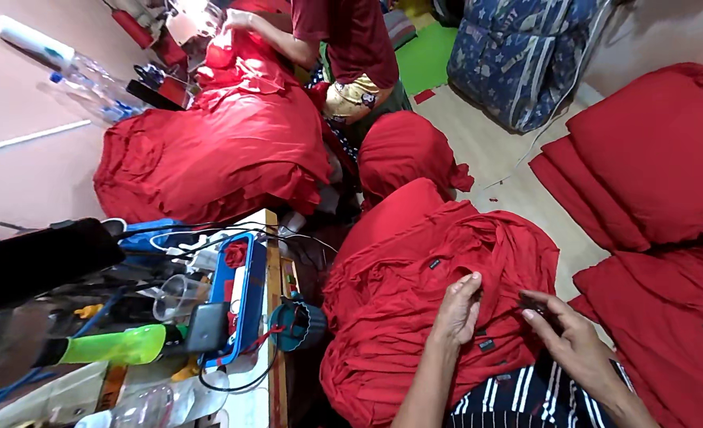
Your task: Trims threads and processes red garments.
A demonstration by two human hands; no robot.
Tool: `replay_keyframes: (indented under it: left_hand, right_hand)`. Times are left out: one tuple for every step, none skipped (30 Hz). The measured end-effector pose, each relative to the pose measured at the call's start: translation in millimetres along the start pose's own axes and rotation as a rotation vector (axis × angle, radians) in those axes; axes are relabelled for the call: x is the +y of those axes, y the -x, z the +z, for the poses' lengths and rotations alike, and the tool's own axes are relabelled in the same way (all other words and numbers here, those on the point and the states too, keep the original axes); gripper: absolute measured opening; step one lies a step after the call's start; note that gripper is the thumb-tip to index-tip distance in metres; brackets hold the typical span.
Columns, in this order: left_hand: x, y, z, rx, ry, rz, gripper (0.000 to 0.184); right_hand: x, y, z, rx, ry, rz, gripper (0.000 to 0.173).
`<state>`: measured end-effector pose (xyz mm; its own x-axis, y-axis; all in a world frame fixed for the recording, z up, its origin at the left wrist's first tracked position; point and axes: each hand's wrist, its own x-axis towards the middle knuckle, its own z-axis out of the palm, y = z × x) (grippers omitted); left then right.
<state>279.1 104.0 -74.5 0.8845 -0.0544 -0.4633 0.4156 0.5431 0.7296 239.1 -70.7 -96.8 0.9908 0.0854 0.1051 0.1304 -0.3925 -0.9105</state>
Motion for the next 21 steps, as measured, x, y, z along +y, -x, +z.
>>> replay_keyframes:
  left_hand:
    - [-2.0, 4.4, -0.3, -0.009, 0.000, 0.015, 0.022]
    - [-4.4, 7.5, -1.2, -0.014, 0.014, 0.027, 0.023]
    - [-7.4, 9.0, -3.1, -0.012, 0.042, 0.031, 0.022]
    - [-10.5, 9.1, -5.4, -0.005, 0.083, 0.025, 0.022]
    - [-12.9, 8.8, -7.6, 0.001, 0.137, 0.016, 0.022]
    - [-14.6, 8.5, -9.1, 0.005, 0.183, 0.008, 0.022]
    - [-15.6, 8.6, -9.1, 0.018, 0.205, 0.006, 0.021]
    - [-15.9, 9.5, -8.4, 0.031, 0.211, 0.010, 0.021]
    - [-15.7, 10.9, -7.6, 0.038, 0.207, 0.016, 0.021]
    - [-15.4, 12.1, -6.7, 0.046, 0.194, 0.024, 0.023]
    - [-15.1, 13.1, -5.7, 0.052, 0.182, 0.033, 0.026]
    - [-15.1, 14.1, -4.9, 0.058, 0.174, 0.039, 0.029]
    - [-15.1, 15.3, -3.7, 0.068, 0.175, 0.041, 0.031]
    - [-15.0, 16.6, -2.5, 0.085, 0.179, 0.040, 0.033]
    - [-15.2, 17.5, -1.7, 0.105, 0.190, 0.037, 0.033]
    - [-15.4, 18.2, -1.5, 0.120, 0.201, 0.034, 0.033]
    - [-15.9, 18.8, -1.6, 0.128, 0.209, 0.033, 0.033]
    - [-16.6, 19.4, -1.8, 0.132, 0.215, 0.034, 0.033]
    - [-17.4, 19.9, -1.9, 0.133, 0.218, 0.033, 0.033]
    - [-18.4, 20.3, -2.1, 0.131, 0.219, 0.032, 0.033]
    - [-19.1, 20.5, -2.2, 0.130, 0.213, 0.033, 0.033]
  right_hand:
    - [-4.2, 0.2, 1.0, 0.037, 0.003, -0.002, 0.041]
    - [-7.2, 0.3, 2.7, 0.068, -0.002, 0.000, 0.040]
    - [-9.4, 0.5, 4.7, 0.085, -0.005, 0.002, 0.039]
    - [-10.5, 0.8, 7.1, 0.091, -0.003, 0.000, 0.039]
    - [-10.9, 1.0, 10.3, 0.094, 0.008, -0.006, 0.039]
    - [-11.2, 1.4, 13.5, 0.098, 0.019, -0.017, 0.039]
    - [-11.7, 2.4, 16.6, 0.102, 0.026, -0.030, 0.039]
    - [-11.4, 4.0, 19.5, 0.105, 0.030, -0.042, 0.038]
    - [-10.9, 5.5, 22.2, 0.112, 0.025, -0.055, 0.038]
    - [-10.7, 6.5, 24.6, 0.123, 0.016, -0.069, 0.038]
    - [-10.8, 7.1, 26.3, 0.135, 0.006, -0.078, 0.038]
    - [-11.2, 7.6, 27.5, 0.149, -0.002, -0.088, 0.037]
    - [-11.9, 8.0, 28.2, 0.161, -0.006, -0.097, 0.037]
    - [-12.2, 8.6, 28.8, 0.168, -0.009, -0.103, 0.037]
    - [-11.6, 9.2, 29.5, 0.172, -0.007, -0.108, 0.037]
    - [-11.1, 9.7, 30.3, 0.178, 0.001, -0.115, 0.038]
    - [-10.6, 10.1, 31.3, 0.181, 0.013, -0.121, 0.038]
    - [-10.3, 10.4, 31.9, 0.177, 0.027, -0.125, 0.037]
    - [-9.9, 10.5, 32.6, 0.171, 0.039, -0.127, 0.037]
    - [-9.6, 10.3, 33.4, 0.162, 0.050, -0.124, 0.036]
    - [-10.0, 10.0, 34.2, 0.156, 0.055, -0.116, 0.036]
